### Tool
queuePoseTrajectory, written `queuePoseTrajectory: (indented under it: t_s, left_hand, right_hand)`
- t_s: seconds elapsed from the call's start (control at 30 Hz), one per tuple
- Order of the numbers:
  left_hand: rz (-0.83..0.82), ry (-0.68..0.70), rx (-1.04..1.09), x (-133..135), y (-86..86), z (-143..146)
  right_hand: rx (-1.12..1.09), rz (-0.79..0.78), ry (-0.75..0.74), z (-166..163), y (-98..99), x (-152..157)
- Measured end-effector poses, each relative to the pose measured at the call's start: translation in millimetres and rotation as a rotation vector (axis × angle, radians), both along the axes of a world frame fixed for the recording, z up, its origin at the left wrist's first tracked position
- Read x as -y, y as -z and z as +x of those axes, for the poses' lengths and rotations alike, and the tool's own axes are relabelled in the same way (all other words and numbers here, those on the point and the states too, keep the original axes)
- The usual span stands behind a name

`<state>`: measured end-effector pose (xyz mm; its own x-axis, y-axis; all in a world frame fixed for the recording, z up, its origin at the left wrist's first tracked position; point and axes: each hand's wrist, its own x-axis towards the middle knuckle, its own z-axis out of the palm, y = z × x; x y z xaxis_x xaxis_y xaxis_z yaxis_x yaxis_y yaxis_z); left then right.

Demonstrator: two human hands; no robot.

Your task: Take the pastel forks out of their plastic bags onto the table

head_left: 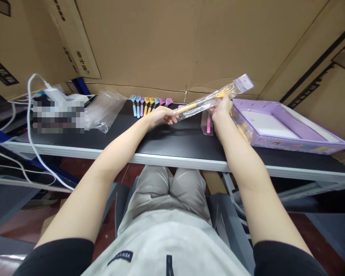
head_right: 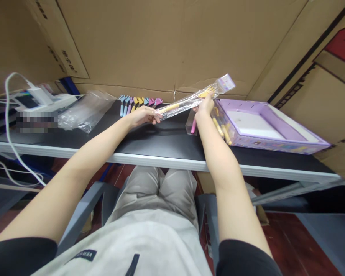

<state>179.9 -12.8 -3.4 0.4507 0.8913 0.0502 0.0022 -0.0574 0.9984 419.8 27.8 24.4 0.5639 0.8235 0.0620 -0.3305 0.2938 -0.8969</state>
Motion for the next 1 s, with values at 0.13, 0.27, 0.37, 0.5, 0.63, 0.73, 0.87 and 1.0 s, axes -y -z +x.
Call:
queuePoseTrajectory:
  t_s: [0.13,0.27,0.37,0.5,0.63,0.73,0.87,1.0]
  left_hand:
    - [-0.003,-0.010,-0.003,-1,-0.5,-2]
    - [0.008,-0.001,0.025,-4,0.1,-5]
    - [-0.008,0.040,0.031,-5,0.1,-6]
    - [-0.006,0.081,0.017,-7,3.1,-7]
    - [0.073,0.093,-0.029,-9,8.3,-7]
    - [0.119,0.092,-0.056,-8,7.9,-7]
    - [0.149,0.093,-0.059,-4,0.0,-9]
    - [0.140,0.171,-0.071,2,-7.3,-11]
  right_hand:
    - [-0.067,0.040,0.019,-6,-9.3,12]
    - [-0.191,0.042,-0.024,-5,-19.1,25]
    - [-0.223,0.018,-0.059,1,-20.2,25]
    - [-0.148,0.004,-0.125,6,-15.7,20]
    - [-0.092,-0.001,-0.191,2,-11.5,20]
    - [-0.063,0.000,-0.212,-1,-11.8,21]
    - [-0.157,0.027,-0.193,3,-17.6,22]
    - [-0.218,0.036,-0.128,17,-25.1,23]
